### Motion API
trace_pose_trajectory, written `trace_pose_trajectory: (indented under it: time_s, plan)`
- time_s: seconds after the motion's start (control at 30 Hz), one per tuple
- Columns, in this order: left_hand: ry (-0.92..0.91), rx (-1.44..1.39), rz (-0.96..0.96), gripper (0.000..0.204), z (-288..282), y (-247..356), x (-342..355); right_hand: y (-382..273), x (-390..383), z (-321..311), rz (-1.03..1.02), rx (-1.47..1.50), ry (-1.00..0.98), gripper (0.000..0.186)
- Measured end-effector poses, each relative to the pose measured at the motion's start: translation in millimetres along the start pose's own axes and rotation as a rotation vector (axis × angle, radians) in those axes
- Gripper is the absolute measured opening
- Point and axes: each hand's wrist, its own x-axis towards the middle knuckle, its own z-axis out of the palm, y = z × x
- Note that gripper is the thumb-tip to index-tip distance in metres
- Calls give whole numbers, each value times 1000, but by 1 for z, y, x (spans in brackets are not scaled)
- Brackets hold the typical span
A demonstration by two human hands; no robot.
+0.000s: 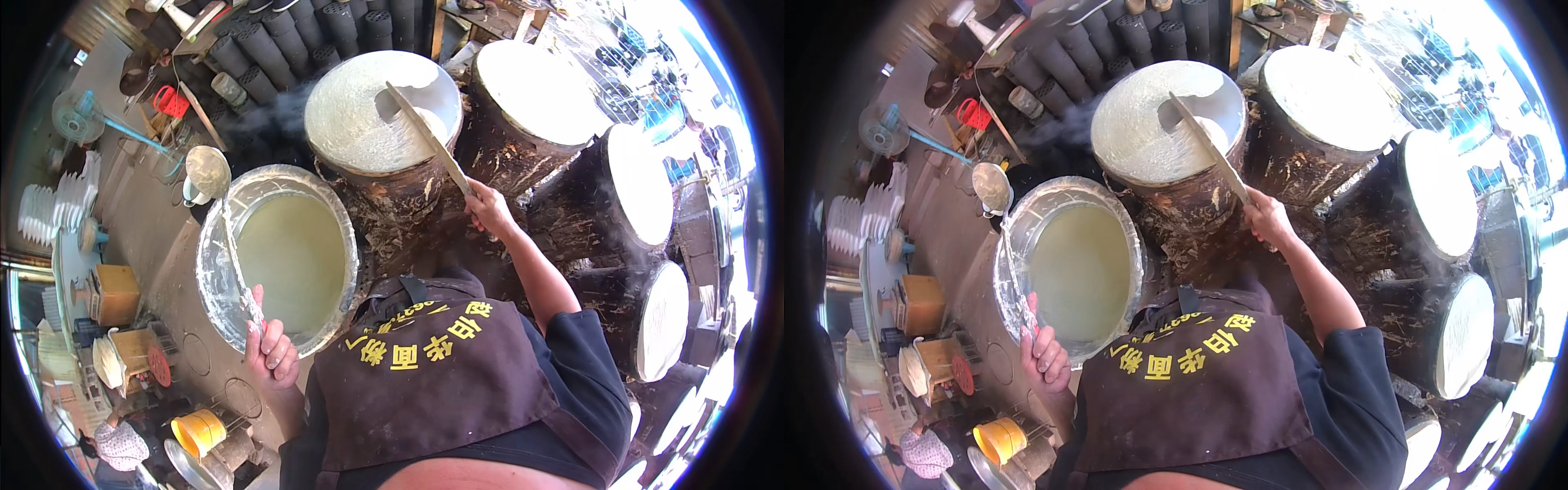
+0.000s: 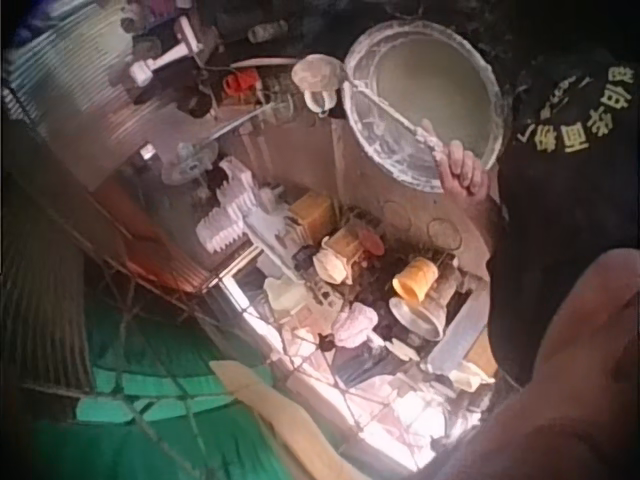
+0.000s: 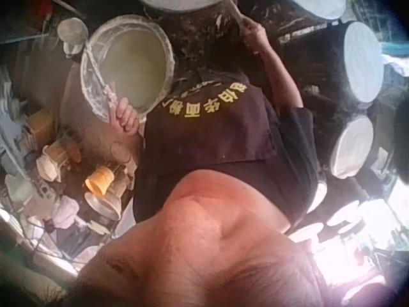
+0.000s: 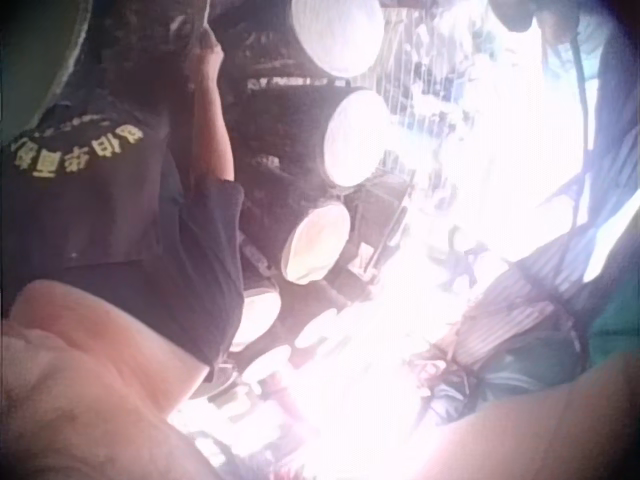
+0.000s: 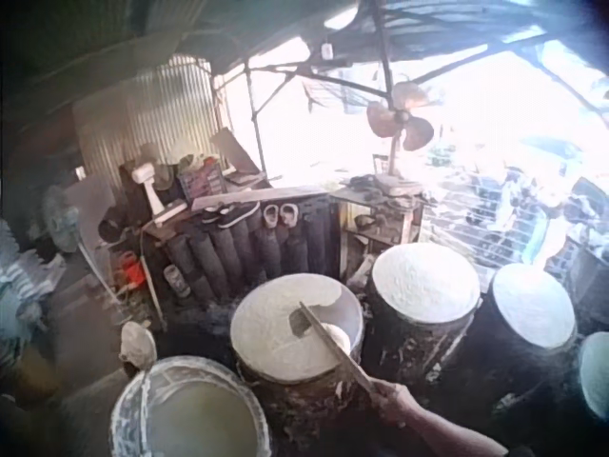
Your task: The person ladles batter onto multiple vertical cylindrical griddles, spreads it evenly with a wooden tool, and peels off the cooked crepes. The person stacks the finished crepes on a nearby surface.
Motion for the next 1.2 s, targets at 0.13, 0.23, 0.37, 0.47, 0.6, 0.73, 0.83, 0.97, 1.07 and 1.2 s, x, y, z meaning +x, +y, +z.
trace_pose_trajectory:
  time_s: [0.13, 0.23, 0.37, 0.47, 0.6, 0.73, 0.83, 0.97, 1.07, 1.2]
  plan:
    - [-31, -2, -33, 56, 11, -7, 10, -10, 8, 11, -106, -91, 109, 42]
    - [-33, 4, -31, 57, 18, -16, 15, 16, -8, 19, -505, -162, -19, 41]
    - [16, 27, 15, 58, 29, -30, 17, 30, -6, -22, -364, -241, 17, 40]
    - [42, 21, 28, 58, 35, -42, 21, 24, 34, -53, -325, -280, 34, 37]
    - [48, 24, 32, 59, 49, -59, 28, 15, 64, -58, -350, -334, 123, 36]
    - [31, 44, 12, 59, 51, -68, 29, 37, 55, -62, -672, -424, 52, 36]
    - [66, 43, 37, 58, 61, -77, 37, 46, 91, -77, -617, -437, 101, 34]
    - [106, 51, 75, 57, 72, -87, 43, 32, 144, -81, -637, -512, 239, 32]
    - [95, 35, 85, 59, 75, -91, 44, 34, 148, -81, -642, -521, 135, 32]
    - [123, 46, 115, 60, 78, -95, 42, 16, 175, -88, -614, -582, 116, 38]
